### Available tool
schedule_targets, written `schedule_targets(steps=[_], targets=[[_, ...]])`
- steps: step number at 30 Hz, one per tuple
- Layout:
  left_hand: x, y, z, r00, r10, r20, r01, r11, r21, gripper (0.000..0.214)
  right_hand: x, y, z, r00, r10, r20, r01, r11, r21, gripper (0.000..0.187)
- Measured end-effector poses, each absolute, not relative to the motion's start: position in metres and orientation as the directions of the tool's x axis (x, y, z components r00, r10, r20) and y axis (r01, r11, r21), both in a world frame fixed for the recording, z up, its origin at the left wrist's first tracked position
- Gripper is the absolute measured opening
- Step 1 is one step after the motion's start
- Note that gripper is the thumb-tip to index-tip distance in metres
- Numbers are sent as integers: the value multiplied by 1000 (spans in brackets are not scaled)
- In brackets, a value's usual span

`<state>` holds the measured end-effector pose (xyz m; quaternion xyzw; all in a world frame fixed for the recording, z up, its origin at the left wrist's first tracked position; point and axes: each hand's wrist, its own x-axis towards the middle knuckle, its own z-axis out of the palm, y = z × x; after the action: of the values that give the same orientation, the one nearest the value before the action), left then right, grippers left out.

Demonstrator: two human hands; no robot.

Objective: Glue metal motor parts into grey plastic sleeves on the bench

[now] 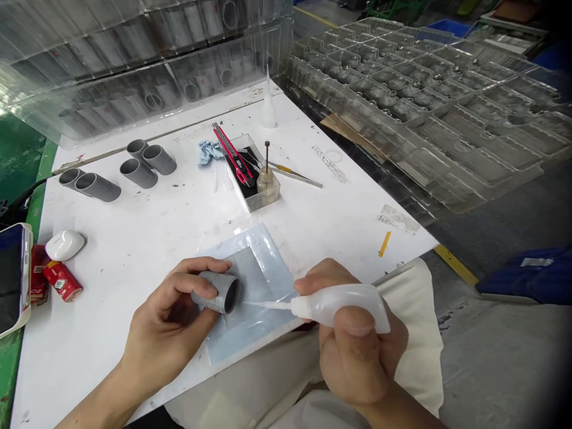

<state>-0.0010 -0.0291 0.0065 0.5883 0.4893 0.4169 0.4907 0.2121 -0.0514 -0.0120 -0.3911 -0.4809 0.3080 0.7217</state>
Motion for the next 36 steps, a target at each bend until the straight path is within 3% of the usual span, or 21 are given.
schedule_targets(steps=[7,21,36], targets=[[2,-31,7,129,991,-43,225,13,974,22,205,-51,-14,284,890,356,-29,380,-925,18],[1,-29,8,102,992,-73,279,41,959,21,206,-49,-13,258,917,305,13,312,-950,23],[-2,-29,8,143,982,-127,247,89,965,23,203,-51,-23,366,871,328,-12,357,-934,19]])
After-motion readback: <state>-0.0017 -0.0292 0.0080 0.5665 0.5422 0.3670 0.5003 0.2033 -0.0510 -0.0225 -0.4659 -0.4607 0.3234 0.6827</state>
